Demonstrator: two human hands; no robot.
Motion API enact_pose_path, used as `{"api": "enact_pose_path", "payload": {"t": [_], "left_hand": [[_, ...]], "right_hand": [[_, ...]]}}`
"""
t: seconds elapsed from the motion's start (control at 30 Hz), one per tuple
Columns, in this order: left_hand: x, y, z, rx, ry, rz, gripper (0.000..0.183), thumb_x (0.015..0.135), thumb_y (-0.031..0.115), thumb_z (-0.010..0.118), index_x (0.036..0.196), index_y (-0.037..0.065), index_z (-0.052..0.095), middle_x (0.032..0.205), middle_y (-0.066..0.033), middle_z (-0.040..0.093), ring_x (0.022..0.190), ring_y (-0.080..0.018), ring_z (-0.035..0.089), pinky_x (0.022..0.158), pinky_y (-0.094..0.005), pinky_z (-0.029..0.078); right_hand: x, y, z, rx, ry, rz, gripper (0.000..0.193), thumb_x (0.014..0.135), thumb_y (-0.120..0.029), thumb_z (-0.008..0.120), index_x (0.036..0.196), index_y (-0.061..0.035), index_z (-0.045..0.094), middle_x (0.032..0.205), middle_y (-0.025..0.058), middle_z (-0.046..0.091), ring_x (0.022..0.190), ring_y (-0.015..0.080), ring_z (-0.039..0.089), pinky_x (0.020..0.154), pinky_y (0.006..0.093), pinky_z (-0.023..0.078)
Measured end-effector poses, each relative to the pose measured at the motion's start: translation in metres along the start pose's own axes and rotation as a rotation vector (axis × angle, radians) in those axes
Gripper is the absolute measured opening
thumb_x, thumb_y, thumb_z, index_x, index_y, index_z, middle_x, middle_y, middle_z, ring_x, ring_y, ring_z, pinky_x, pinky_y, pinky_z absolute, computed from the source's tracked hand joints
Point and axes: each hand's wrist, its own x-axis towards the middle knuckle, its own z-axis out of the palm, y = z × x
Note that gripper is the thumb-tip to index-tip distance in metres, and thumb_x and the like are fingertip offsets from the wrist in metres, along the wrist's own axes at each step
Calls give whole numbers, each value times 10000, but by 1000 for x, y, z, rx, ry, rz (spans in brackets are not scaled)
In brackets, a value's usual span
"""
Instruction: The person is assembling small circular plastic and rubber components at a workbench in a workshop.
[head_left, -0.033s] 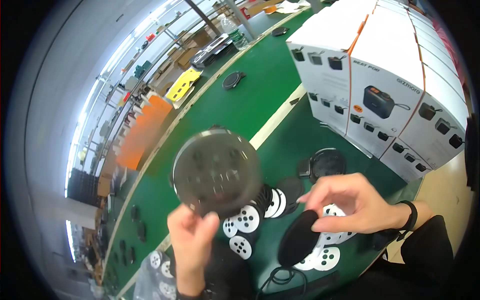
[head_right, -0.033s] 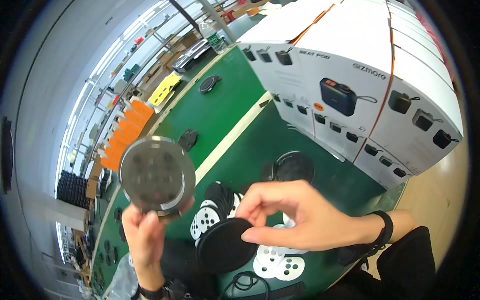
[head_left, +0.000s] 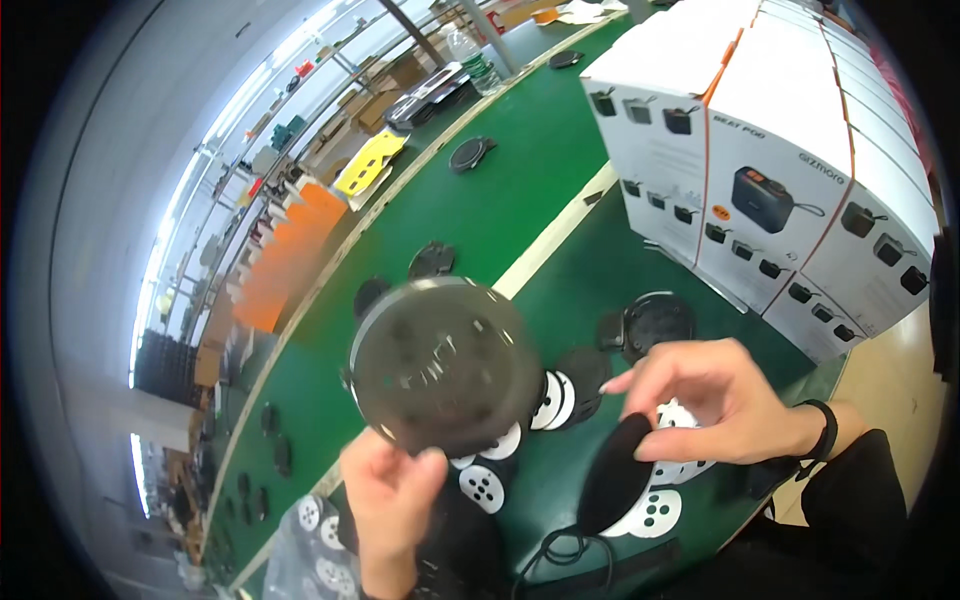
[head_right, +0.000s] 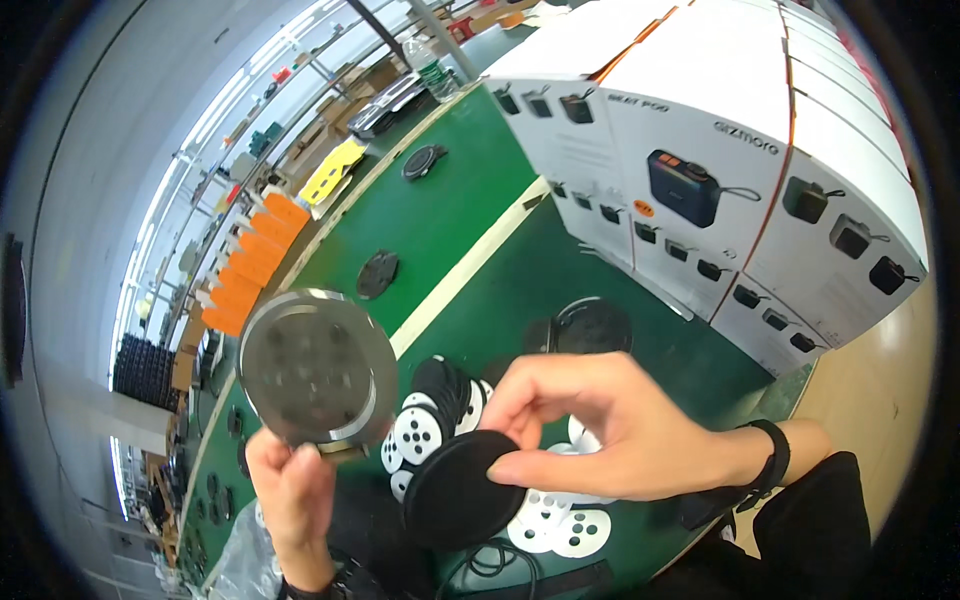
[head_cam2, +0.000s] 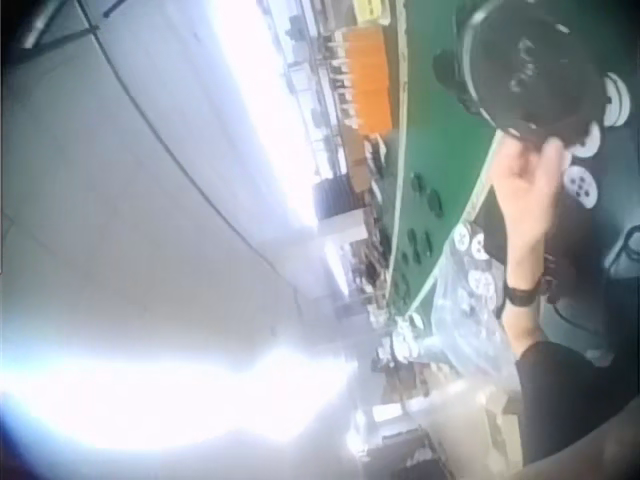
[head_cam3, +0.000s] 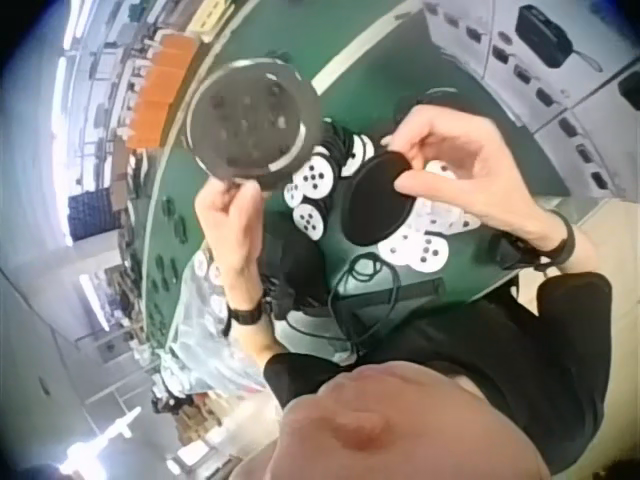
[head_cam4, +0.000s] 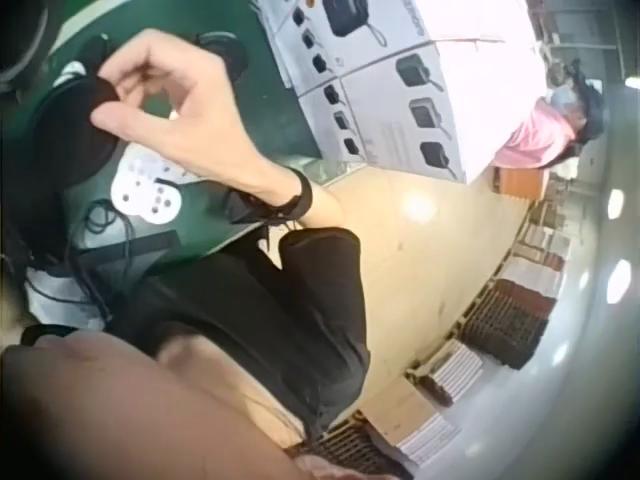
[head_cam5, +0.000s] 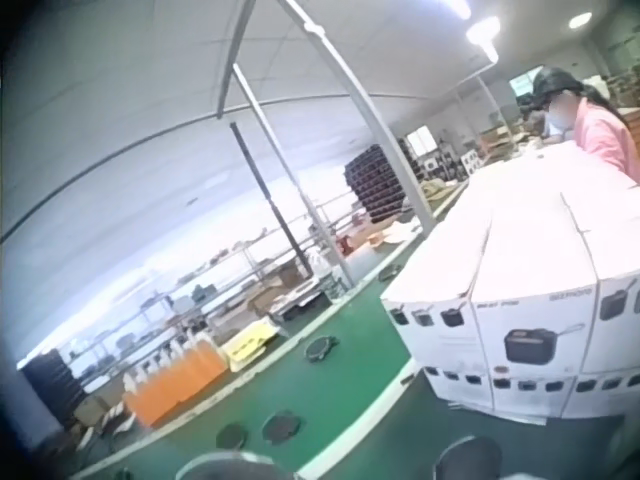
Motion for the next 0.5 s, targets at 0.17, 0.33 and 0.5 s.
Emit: {"api": "enact_pose_path", "payload": {"t": [0.17,0.33,0.5], "left_hand": [[-60,0,14,-9,153,8,682,691,72,669,1285,-114,391,1249,-175,515,1117,-236,541,963,-329,414],[-79,7,24,-42,155,-24,720,711,124,701,1306,-101,363,1218,-183,530,1125,-229,531,972,-346,404],[-82,20,24,89,-39,-21,403,800,14,563,1186,-74,487,1069,-90,576,972,-157,535,848,-225,385]], "right_hand": [[-6,-2,7,36,-23,-89,214,750,33,719,943,3,631,831,21,614,721,88,569,984,351,361],[-8,-5,22,-149,-134,-196,174,746,16,725,905,10,653,767,55,626,661,145,576,816,323,457],[-8,-14,34,-247,-184,-263,169,736,10,724,887,18,648,779,99,612,658,216,580,563,302,451]]}}
